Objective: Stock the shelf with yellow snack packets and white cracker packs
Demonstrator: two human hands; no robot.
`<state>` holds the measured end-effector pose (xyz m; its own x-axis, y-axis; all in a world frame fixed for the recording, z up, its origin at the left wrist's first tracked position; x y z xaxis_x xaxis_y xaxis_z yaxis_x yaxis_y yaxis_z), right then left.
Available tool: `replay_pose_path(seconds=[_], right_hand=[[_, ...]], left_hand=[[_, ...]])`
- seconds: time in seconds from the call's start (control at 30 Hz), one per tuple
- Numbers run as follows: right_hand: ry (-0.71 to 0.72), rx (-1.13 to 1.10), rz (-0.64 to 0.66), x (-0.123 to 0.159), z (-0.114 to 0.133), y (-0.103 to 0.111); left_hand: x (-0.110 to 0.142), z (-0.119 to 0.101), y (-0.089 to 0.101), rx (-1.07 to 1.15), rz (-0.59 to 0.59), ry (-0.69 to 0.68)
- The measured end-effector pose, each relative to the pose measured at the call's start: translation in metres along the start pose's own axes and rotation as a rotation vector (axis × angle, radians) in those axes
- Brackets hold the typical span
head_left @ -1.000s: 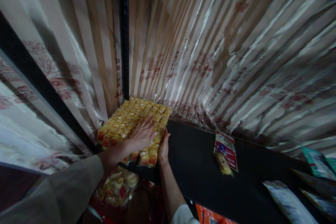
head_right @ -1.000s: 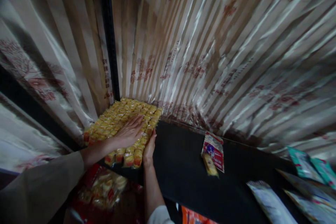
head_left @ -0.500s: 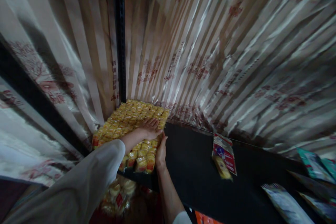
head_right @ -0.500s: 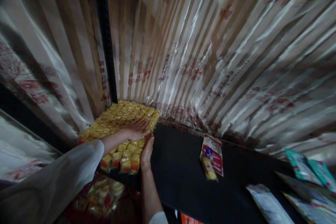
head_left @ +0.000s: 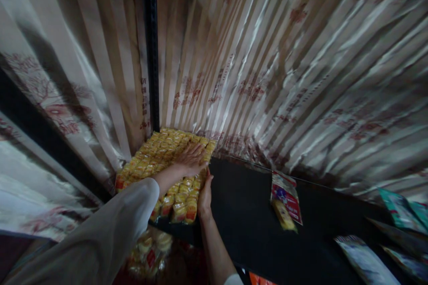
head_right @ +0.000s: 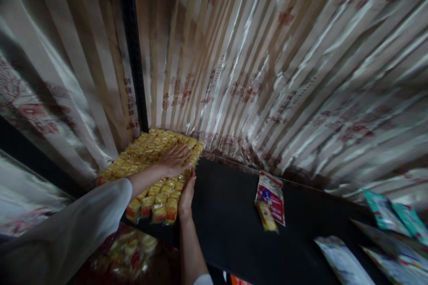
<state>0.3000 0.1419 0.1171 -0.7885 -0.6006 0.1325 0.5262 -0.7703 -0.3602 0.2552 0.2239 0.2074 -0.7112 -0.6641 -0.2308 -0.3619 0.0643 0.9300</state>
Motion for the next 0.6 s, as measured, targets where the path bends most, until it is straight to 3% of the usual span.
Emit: replay_pose_path(seconds=[0.27, 0.43, 0.6], right_hand=[[-0.046, -0.027, 0.004, 0.000, -0.002, 0.000], [-0.061, -0.057, 0.019, 0.004, -0.001, 0.000], [-0.039, -0.025, -0.026, 0.000, -0.004, 0.009]], left_hand=[[0.003, 0.019, -0.013, -0.052, 0.108, 0.063], [-0.004, -0.005, 0.001, -0.011, 0.015, -0.049], [-0.003, -0.016, -0.009, -0.014, 0.060, -0.076]])
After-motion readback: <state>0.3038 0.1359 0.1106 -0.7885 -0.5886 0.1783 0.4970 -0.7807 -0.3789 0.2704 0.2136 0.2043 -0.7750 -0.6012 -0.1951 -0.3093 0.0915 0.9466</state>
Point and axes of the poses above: each hand's wrist, its own x-axis away from the middle knuckle, its own y-axis out of the back of the hand, z = x × y, the point moved 9 cm from there along -x, towards the middle knuckle, and after that the axes turned 15 degrees about -z, right-handed, at the moved point
